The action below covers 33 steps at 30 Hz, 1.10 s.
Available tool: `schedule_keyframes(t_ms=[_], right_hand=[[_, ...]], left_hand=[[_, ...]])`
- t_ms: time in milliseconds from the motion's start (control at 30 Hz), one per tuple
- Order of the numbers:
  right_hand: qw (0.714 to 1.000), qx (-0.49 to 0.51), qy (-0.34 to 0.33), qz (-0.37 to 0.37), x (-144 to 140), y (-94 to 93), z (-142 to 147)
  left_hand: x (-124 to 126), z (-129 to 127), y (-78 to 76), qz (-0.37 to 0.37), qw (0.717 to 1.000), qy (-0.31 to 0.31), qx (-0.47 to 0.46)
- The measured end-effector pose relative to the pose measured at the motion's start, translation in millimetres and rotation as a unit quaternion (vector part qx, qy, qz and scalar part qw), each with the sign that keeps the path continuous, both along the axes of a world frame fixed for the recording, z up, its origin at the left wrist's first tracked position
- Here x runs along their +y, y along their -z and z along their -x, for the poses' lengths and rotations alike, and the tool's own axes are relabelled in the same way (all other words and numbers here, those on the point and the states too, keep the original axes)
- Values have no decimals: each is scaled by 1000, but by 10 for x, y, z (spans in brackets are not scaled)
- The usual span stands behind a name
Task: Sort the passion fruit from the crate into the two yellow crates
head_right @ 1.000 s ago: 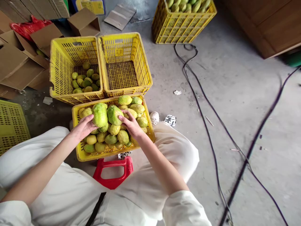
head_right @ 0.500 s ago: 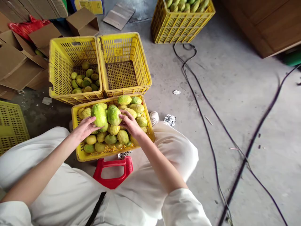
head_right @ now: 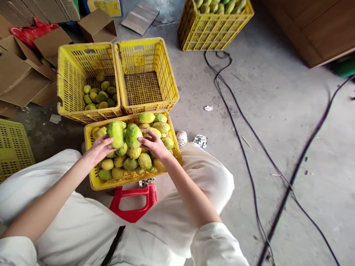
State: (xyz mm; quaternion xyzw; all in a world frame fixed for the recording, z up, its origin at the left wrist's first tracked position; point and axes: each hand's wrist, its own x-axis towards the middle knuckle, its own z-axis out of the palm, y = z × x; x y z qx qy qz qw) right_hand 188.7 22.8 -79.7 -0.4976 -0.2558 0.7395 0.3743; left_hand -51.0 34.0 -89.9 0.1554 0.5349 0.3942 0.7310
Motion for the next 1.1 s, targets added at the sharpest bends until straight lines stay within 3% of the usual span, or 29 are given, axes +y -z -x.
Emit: schedule_keyframes(t_ms=[300, 533, 800, 1100], right_hand=[[999, 0, -9, -35, -18, 5, 25], [1000, 3, 17, 9, -21, -9, 36], [999, 26, 35, 19, -12, 48, 11], [999, 30, 16, -4, 10, 8, 11]], left_hand=[[-30, -48, -47, -2, 1000, 27, 11], [-34, -55, -49, -8, 1000, 24, -4], [-23, -49, -73, -32, 997, 62, 9], [-39, -61, -16, -23, 999, 46, 5]])
